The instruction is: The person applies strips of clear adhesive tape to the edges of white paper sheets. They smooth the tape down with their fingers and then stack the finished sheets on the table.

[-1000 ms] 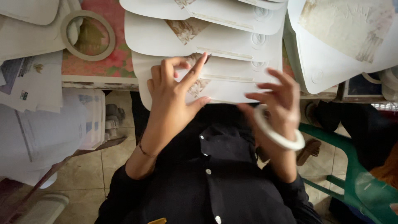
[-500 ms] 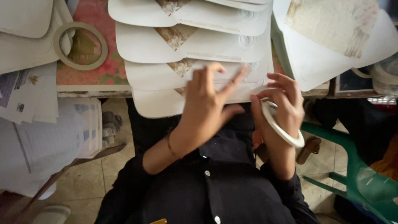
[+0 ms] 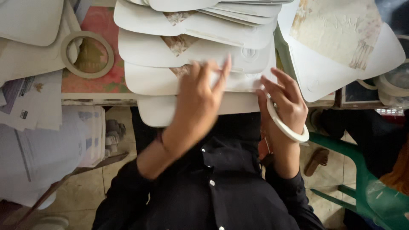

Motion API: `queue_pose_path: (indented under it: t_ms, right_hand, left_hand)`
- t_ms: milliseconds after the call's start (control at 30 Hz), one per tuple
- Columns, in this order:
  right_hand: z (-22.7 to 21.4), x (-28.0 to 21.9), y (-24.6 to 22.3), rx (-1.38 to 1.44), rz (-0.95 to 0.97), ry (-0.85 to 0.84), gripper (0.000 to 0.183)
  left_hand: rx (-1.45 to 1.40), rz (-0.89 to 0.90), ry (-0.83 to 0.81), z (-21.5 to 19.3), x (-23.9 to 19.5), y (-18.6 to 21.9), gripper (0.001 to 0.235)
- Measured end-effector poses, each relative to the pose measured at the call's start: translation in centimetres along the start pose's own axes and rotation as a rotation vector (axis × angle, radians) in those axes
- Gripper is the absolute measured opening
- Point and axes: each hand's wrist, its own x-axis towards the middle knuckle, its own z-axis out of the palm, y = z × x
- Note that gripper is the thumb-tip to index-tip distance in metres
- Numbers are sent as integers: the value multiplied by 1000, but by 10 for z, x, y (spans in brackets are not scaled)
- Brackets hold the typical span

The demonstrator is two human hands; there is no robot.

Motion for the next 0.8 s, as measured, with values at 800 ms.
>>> queue_pose_path:
  t_ms: [800]
  right_hand:
    - [7, -22, -35, 269, 135, 25, 18]
  left_hand:
    - [-299, -18, -86, -35, -3, -5, 66]
